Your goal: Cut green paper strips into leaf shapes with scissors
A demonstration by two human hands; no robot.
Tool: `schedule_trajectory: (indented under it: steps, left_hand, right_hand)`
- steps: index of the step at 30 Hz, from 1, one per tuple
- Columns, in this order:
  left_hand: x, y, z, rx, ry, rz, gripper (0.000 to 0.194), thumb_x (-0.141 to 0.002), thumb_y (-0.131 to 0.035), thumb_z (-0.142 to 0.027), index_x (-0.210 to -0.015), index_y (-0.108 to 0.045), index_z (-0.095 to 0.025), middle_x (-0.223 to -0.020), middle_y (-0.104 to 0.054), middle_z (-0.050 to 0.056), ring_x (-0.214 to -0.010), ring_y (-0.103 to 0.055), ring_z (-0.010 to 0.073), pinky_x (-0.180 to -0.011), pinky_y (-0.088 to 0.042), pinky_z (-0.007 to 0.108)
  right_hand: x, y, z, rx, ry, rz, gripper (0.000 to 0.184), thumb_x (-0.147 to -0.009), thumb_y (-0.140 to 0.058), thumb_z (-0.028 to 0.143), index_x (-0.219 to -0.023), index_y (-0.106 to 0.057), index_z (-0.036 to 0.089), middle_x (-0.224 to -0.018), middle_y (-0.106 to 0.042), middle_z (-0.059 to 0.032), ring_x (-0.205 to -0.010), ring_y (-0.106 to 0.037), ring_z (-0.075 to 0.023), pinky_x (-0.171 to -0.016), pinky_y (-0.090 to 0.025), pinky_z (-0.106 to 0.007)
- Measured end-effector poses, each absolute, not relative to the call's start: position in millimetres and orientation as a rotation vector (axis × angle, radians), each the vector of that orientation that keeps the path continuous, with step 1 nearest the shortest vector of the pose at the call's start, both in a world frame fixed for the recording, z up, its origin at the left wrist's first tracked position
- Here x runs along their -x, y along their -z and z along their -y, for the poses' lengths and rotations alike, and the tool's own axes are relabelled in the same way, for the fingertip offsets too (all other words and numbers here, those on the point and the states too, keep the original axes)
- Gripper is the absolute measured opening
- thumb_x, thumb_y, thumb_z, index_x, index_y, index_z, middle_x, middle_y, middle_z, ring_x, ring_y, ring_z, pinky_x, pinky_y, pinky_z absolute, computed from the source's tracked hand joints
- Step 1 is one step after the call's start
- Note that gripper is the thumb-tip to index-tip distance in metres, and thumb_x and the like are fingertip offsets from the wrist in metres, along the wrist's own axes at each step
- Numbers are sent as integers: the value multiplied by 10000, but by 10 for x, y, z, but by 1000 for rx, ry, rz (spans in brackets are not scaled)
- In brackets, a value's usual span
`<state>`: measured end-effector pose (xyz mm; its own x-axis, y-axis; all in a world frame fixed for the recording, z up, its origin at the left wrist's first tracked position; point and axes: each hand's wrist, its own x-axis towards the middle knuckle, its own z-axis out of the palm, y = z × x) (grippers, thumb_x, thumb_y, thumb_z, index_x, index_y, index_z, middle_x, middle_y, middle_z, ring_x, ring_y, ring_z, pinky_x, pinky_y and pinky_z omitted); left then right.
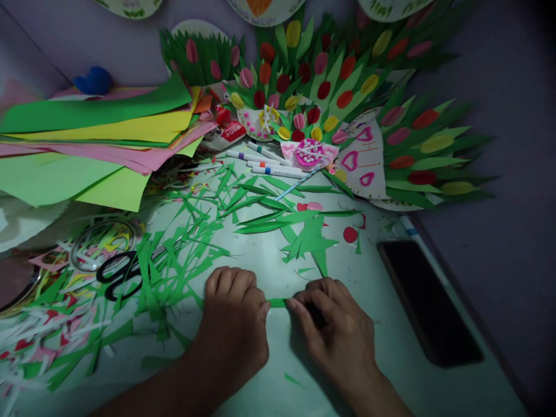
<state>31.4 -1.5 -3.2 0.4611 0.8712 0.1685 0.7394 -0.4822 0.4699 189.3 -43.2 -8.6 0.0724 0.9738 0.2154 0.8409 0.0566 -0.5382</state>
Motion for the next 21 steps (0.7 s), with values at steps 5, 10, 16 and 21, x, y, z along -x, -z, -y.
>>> schedule_trajectory:
  steps: [5,10,16,21]
  left_hand:
    - [-336,4,-11,-2421,-464,-1487,147,-738,-509,-186,-621,-590,-150,-798,-566,100,-810,-467,260,-786,-353,488]
    - [-326,-33,-20,-2433,-399,-1535,134,-730,-532,-205,-623,-590,-151,-810,-579,106,-825,-479,272,-796,-351,493]
    - [-291,4,-6,-2468,-450,-1507,125,-734,-524,-178,-626,-584,-160,-813,-586,99,-813,-482,260,-778,-353,465]
    - [-166,38,-39,-2524,-590,-1425,169,-767,-458,-145,-631,-555,-171,-797,-585,79,-813,-488,240,-776,-357,428]
  right_hand:
    - [-1858,78,420,1905,-278,1786,178,-800,-548,325,-674,-581,204,-676,-562,-16,-680,-497,-177,-574,-373,-286]
    - [-1890,89,414,2041,-258,1766,236,-786,-557,400,-641,-551,214,-679,-571,-9,-705,-496,-189,-552,-359,-277]
    - [-2048,117,454,2158,-305,1730,298,-782,-529,488,-642,-551,226,-700,-584,-12,-730,-524,-207,-509,-344,-264]
    - [-2187,88,494,2150,-387,1604,275,-793,-526,439,-640,-537,211,-691,-571,-14,-652,-533,-178,-529,-372,-269]
